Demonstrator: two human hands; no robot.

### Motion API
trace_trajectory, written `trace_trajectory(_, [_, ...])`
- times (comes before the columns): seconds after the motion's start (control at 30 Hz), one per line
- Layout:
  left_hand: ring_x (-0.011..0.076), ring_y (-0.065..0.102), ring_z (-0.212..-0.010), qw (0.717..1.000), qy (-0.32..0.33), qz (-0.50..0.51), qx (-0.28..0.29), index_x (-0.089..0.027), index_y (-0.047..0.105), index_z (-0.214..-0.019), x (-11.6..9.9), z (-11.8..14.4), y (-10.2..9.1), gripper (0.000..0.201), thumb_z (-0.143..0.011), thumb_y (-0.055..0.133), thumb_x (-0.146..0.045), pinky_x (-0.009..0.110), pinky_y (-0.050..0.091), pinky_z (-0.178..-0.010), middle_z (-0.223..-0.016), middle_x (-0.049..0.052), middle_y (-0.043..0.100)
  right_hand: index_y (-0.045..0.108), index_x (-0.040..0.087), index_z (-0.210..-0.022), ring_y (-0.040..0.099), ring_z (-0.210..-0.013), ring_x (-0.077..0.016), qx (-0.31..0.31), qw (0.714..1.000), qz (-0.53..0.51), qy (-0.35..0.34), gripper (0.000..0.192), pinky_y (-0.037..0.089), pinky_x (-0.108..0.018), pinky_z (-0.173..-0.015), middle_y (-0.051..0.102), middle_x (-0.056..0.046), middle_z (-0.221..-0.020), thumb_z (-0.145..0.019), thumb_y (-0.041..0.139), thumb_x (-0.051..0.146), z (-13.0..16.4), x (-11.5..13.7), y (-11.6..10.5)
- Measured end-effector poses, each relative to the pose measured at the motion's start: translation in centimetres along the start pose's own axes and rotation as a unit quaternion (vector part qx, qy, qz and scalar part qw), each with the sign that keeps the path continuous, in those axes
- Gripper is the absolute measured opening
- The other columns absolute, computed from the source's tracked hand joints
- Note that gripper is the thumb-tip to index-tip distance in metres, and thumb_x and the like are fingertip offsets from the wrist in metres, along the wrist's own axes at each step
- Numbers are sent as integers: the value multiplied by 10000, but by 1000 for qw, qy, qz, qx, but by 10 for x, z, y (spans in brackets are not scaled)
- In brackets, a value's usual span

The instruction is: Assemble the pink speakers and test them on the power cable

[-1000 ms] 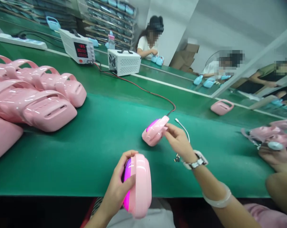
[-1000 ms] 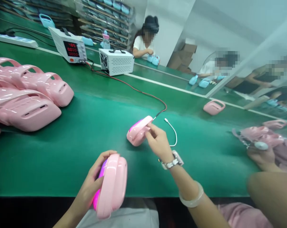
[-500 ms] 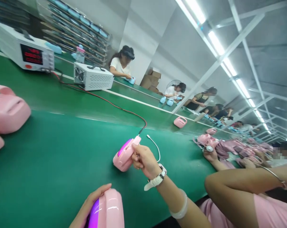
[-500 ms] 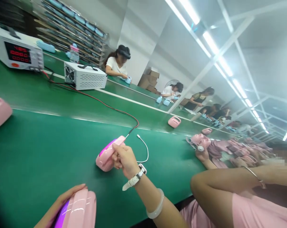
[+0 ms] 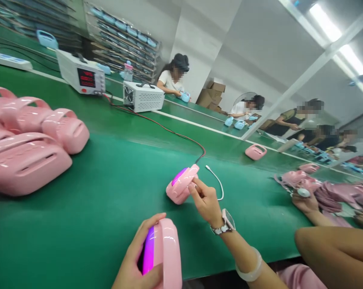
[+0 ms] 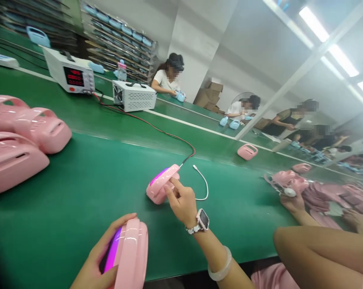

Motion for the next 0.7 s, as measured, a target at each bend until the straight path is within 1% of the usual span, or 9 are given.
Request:
trace_trajectory(0.1, [323, 508, -1203, 1000, 9, 17, -4, -267, 610, -1191, 1, 0, 0, 625, -575, 607, -372, 421, 369, -1095, -1296, 30, 554, 653, 86, -1150, 286, -461, -86, -12, 999, 45, -20, 436, 220, -245, -490, 322, 70, -499, -917, 496, 420, 4, -1, -1])
trace_trajectory(0.17, [318, 514, -1191, 999, 19, 35, 3, -278, 624, -1186, 1, 0, 0, 621, -567, 615, -336, 416, 375, -1085, -1287, 24, 562, 654, 88, -1154, 295, -459, -89, -17, 998, 57, -21, 441, 233, -245, -486, 328, 67, -507, -913, 503, 426, 5, -3, -2])
trace_trajectory(0.27, [312, 505, -1200, 997, 50, 56, 13, -292, 641, -1165, -3, 1, 1, 585, -581, 626, -323, 410, 373, -1082, -1281, 18, 565, 667, 106, -1124, 307, -470, -96, -2, 997, 71, -9, 426, 249, -252, -491, 336, 56, -528, -909, 511, 439, 7, -7, -2])
trace_trajectory(0.4, [311, 503, -1194, 995, 77, 57, 29, -302, 645, -1144, -7, 0, 3, 555, -590, 656, -322, 414, 382, -1063, -1266, 24, 567, 643, 119, -1114, 283, -470, -99, 34, 997, 53, 51, 448, 217, -258, -479, 327, 58, -519, -877, 543, 486, 4, -12, -3])
trace_trajectory(0.47, [302, 500, -1195, 995, 77, 54, 40, -319, 633, -1157, -7, -1, 5, 571, -586, 649, -303, 406, 382, -1058, -1263, 14, 563, 622, 137, -1097, 274, -452, -95, 63, 992, -5, 112, 471, 194, -251, -460, 330, 70, -488, -824, 607, 520, 3, -15, 0])
trace_trajectory(0.53, [289, 502, -1193, 995, 73, 47, 49, -337, 623, -1164, -5, -2, 6, 584, -583, 646, -279, 392, 381, -1056, -1254, 4, 561, 610, 163, -1011, 248, -407, -84, 83, 969, -124, 195, 465, 184, -240, -429, 320, 88, -443, -777, 642, 564, 5, -16, 7])
trace_trajectory(0.6, [290, 511, -1181, 995, 73, 39, 58, -337, 619, -1164, -4, -2, 7, 585, -584, 673, -281, 391, 385, -1050, -1241, 10, 566, 586, 187, -848, 192, -356, -65, 91, 922, -251, 280, 435, 179, -233, -392, 275, 105, -410, -738, 656, 602, 7, -16, 14])
trace_trajectory(0.67, [299, 511, -1185, 994, 82, 32, 62, -345, 615, -1169, -4, -2, 6, 573, -604, 699, -309, 399, 389, -1047, -1242, 17, 569, 481, 204, -641, 138, -337, -44, 89, 883, -319, 333, 460, 183, -231, -370, 212, 114, -406, -701, 677, 616, 3, -16, 12])
trace_trajectory(0.7, [303, 505, -1199, 994, 90, 30, 63, -356, 608, -1179, -6, -1, 5, 563, -624, 696, -320, 407, 386, -1051, -1249, 17, 568, 419, 211, -583, 123, -338, -37, 88, 876, -324, 346, 497, 182, -228, -365, 188, 117, -410, -687, 687, 616, -3, -18, 5])
Point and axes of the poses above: each hand's wrist, its own z-axis away from the middle knuckle, its own y-axis out of the palm, x = y × z, the point moved 10 cm from there along -z, towards the middle knuckle
